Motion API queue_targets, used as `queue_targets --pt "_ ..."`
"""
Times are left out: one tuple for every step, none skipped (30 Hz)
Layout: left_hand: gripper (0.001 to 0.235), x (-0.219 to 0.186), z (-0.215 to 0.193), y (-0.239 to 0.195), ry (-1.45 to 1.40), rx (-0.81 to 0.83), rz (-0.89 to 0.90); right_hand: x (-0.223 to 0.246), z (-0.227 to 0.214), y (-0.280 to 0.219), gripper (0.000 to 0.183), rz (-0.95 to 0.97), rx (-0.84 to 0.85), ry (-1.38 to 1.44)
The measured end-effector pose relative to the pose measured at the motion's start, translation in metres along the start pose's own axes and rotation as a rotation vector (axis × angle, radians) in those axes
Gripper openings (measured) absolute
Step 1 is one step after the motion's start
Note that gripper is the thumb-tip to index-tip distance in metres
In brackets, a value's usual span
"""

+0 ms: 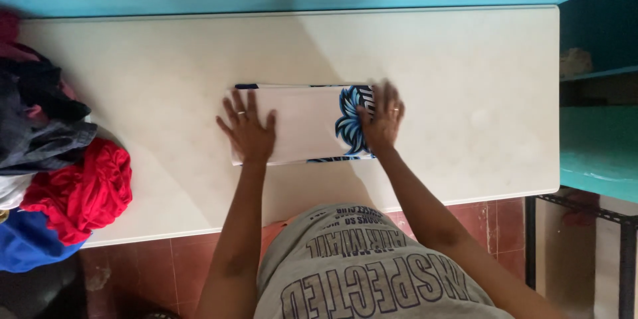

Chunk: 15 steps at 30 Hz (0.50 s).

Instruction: Folding various shirts and laundry items on a table.

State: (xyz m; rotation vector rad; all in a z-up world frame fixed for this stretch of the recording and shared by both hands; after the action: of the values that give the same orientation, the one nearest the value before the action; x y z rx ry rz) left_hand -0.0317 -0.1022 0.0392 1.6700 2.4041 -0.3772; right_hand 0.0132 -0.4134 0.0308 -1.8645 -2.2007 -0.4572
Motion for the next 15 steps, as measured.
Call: queue_targets --pt "0.077 0.007 0.000 0.001 -0.008 -0.026 -0.050 -0.009 0.000 0.001 0.071 0.055 -0.054 -0.007" --pt "0.077 0.010 0.001 0.000 -0.008 -0.031 -0.052 -0.012 0.000 -0.002 0.071 0.050 -0.056 -0.005" --pt "0.075 0.012 0.000 0.000 -0.050 -0.042 -0.054 -0.013 0.000 -0.002 0.070 0.055 -0.057 0.005" --pt "0.073 0.014 -0.001 0.000 -0.093 -0.052 -0.056 -0.014 -0.001 -0.002 0.070 0.060 -0.058 0.016" --pt "0.073 0.016 -0.001 -0.002 -0.092 -0.067 -0.059 -0.011 -0.003 -0.004 0.070 0.049 -0.066 0.022" --pt "0.071 0.016 -0.003 -0.004 -0.129 -0.142 -0.015 -0.009 -0.005 -0.005 0.072 0.063 -0.086 0.042" --pt "0.070 0.016 -0.005 -0.006 -0.167 -0.218 0.030 -0.006 -0.008 -0.006 0.074 0.077 -0.105 0.062" --pt "0.070 0.015 -0.010 -0.012 -0.167 -0.233 0.027 0.000 -0.013 -0.006 0.074 0.064 -0.113 0.066" --pt "0.051 0.011 -0.014 -0.021 -0.156 -0.229 0.093 0.002 -0.018 -0.010 0.069 0.118 -0.124 0.140" --pt "0.034 0.007 -0.017 -0.030 -0.145 -0.225 0.158 0.004 -0.022 -0.015 0.064 0.171 -0.134 0.214" --pt "0.034 0.004 -0.017 -0.035 -0.144 -0.233 0.159 0.001 -0.017 -0.013 0.064 0.165 -0.140 0.217" --pt "0.025 0.001 -0.016 -0.041 -0.156 -0.175 0.158 -0.001 -0.013 -0.011 0.048 0.109 -0.207 0.196" --pt "0.023 -0.003 -0.014 -0.048 -0.167 -0.113 0.159 -0.005 -0.010 -0.013 0.033 0.057 -0.272 0.174" --pt "0.023 -0.007 -0.019 -0.050 -0.166 -0.118 0.161 0.001 -0.011 -0.008 0.033 0.055 -0.277 0.176" --pt "0.023 -0.011 -0.021 -0.052 -0.206 -0.029 0.095 0.002 -0.010 -0.004 0.031 0.222 -0.177 0.446"
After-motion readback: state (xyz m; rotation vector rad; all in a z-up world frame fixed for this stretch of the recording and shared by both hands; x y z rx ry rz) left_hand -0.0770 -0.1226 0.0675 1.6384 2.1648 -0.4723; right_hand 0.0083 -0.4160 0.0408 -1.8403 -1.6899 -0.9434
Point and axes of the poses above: each hand's wrist, its own y-axis towards the middle knuckle, its own z-axis out of the palm, x = y × z, the point moved 2 cm from there along y, towards the middle knuckle, and after that the axes turned 3 degrees about -z, right-handed, at the moved point
